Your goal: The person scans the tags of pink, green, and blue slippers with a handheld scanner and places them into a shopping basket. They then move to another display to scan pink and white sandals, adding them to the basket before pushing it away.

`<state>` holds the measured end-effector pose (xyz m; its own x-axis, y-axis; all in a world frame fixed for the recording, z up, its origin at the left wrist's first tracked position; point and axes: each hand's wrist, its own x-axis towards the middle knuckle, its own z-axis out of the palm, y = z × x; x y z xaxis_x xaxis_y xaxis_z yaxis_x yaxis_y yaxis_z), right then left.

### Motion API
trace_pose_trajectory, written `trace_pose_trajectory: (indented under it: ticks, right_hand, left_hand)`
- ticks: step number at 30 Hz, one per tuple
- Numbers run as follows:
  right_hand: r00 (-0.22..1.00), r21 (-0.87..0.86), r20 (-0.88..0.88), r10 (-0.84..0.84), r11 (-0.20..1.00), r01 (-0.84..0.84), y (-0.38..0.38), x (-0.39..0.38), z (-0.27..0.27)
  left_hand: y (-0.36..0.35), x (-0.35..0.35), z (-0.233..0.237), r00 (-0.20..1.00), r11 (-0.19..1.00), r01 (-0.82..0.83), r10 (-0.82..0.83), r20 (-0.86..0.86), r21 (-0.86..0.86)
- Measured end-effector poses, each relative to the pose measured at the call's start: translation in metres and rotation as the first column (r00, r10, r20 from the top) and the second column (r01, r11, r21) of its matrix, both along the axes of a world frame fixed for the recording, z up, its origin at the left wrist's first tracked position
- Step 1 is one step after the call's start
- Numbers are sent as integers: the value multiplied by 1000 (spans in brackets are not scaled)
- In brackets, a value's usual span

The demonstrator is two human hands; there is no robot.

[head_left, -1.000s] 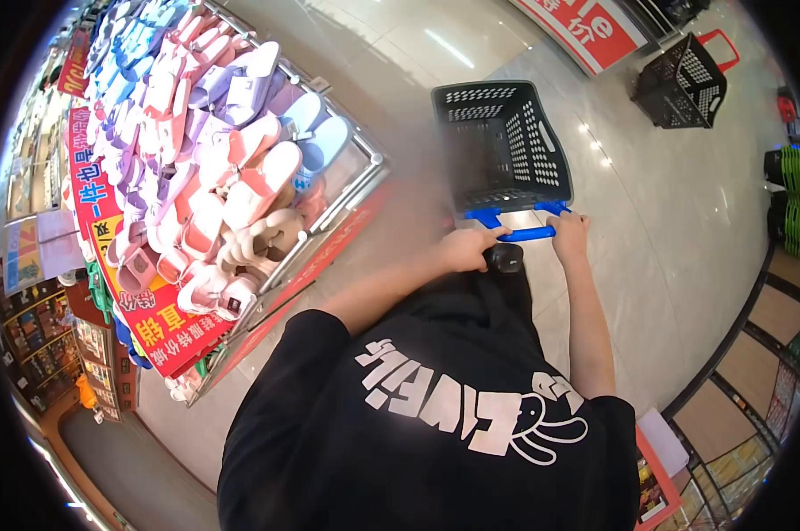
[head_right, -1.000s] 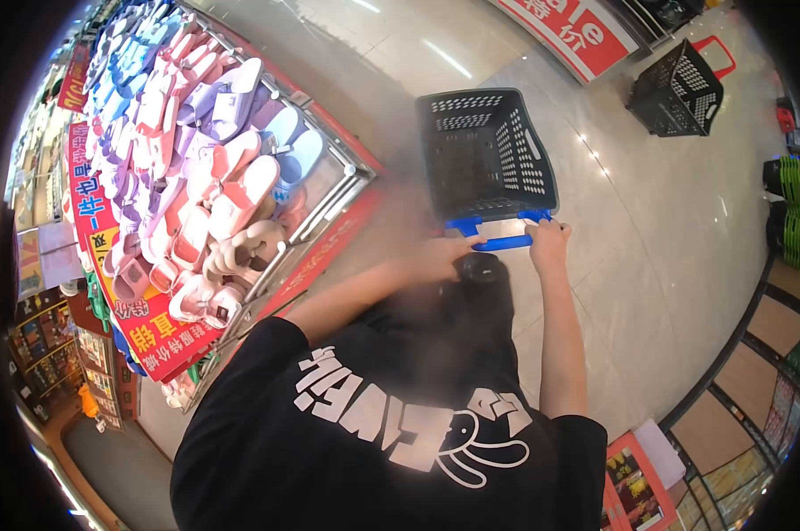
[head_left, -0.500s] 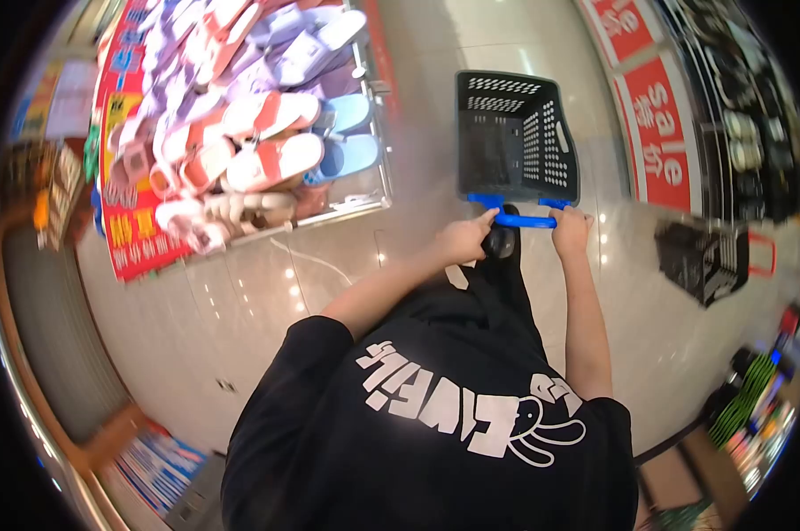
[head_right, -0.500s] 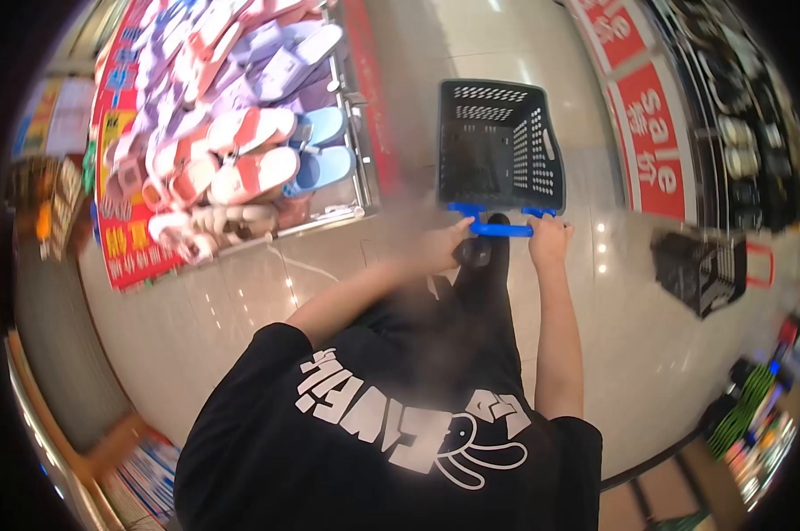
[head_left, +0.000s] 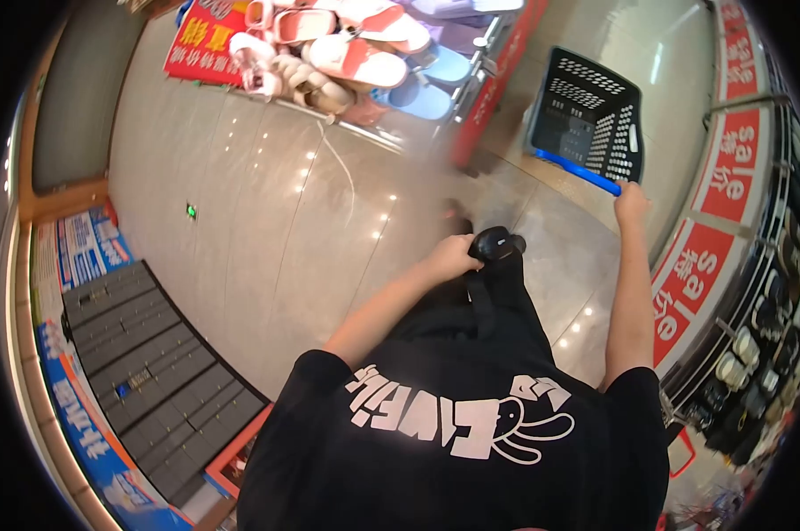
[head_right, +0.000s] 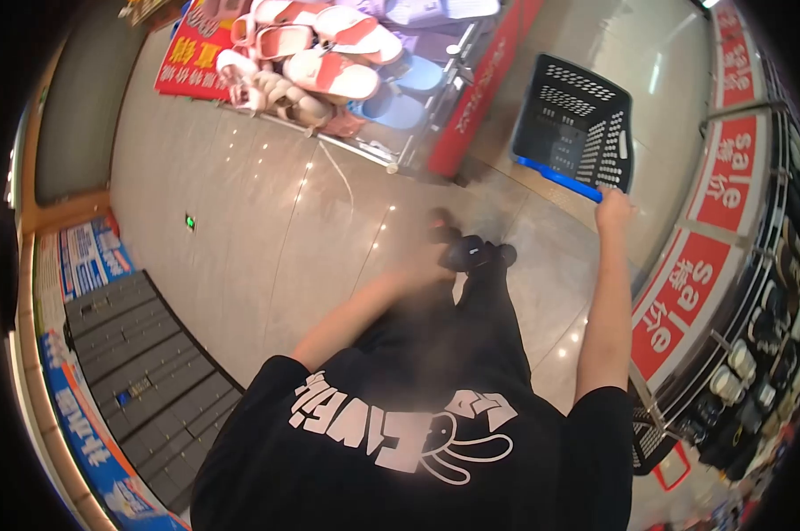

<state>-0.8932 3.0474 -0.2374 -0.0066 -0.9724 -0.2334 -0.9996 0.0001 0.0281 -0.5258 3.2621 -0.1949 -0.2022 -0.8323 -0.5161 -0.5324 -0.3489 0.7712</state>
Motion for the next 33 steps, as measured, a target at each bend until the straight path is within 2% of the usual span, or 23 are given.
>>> trace_pose_trajectory:
  ticks: [2,4,5,6,8,9,11,14,15,16,17,18,20,21,22,23,24,26,27,30,31,32,33]
  right_hand:
    - [1000,5,-12,18,1000,-18,-19,0,-7]
    - [999,5,-41,21,1000,-20,-32,13,3]
    - [993,8,-39,112,994,-112,-33,28,11]
    - [980,13,-39,197,980,-196,-31,45,22]
    - [960,-27,30,278,960,-277,-24,79,21]
    - [961,11,8,275,961,-275,-22,99,27]
    - [967,45,-34,253,967,-252,-19,123,32]
    - [982,18,3,188,982,-188,-23,120,17]
    - [984,88,14,177,980,-178,-26,112,18]
    - [985,164,32,171,971,-174,-27,106,19]
    - [981,146,45,187,971,-191,-24,103,21]
    - [977,135,60,206,968,-212,-18,100,20]
    - [972,140,55,230,962,-236,-8,96,15]
    - [974,126,74,216,966,-224,-4,93,15]
    - [975,116,94,200,971,-211,2,90,17]
    - [972,101,134,194,973,-209,7,86,19]
    - [972,104,124,198,972,-211,12,81,20]
    - [960,172,86,267,945,-279,19,66,19]
    - [954,145,94,284,944,-295,24,53,8]
    - [948,146,88,306,937,-316,31,42,16]
    - [943,158,27,331,930,-331,31,40,19]
    - [940,154,34,339,928,-340,25,39,21]
    - [940,295,-15,340,900,-321,19,41,30]
  left_hand:
    - [9,11,27,996,995,-91,92,-13,47]
    - [22,16,38,910,907,-373,399,-112,195]
    - [26,16,34,878,896,-428,443,-182,117]
    - [26,20,25,874,895,-430,446,-192,120]
    - [21,26,9,929,829,-318,370,-25,461]
    - [10,22,14,932,835,-307,362,-34,457]
    - [-22,14,34,900,865,-315,402,-165,390]
    - [-77,3,39,959,956,-174,219,-181,238]
    - [-94,-1,40,957,963,-170,212,-200,207]
    - [-107,-1,40,973,985,-138,155,-171,104]
    - [-118,3,38,986,994,-109,109,-127,5]
    - [-124,8,30,984,992,-124,122,-128,-7]
    - [-133,14,9,982,912,-175,135,-130,-371]
    - [-140,21,4,979,906,-188,145,-140,-378]
    - [-143,32,2,959,958,-261,243,-145,-119]
    - [-142,41,0,935,937,-312,332,-125,157]
    - [-140,49,0,932,936,-314,335,-135,160]
    - [-141,60,5,949,943,-312,304,-83,-118]
    - [-141,60,7,892,904,-426,411,-187,-43]
    - [-146,62,28,893,906,-424,420,-162,11]
    - [-147,60,15,929,921,-371,366,-61,-120]
    - [-150,57,11,926,918,-377,373,-55,-124]
    - [-154,53,9,929,933,-360,359,-91,-1]
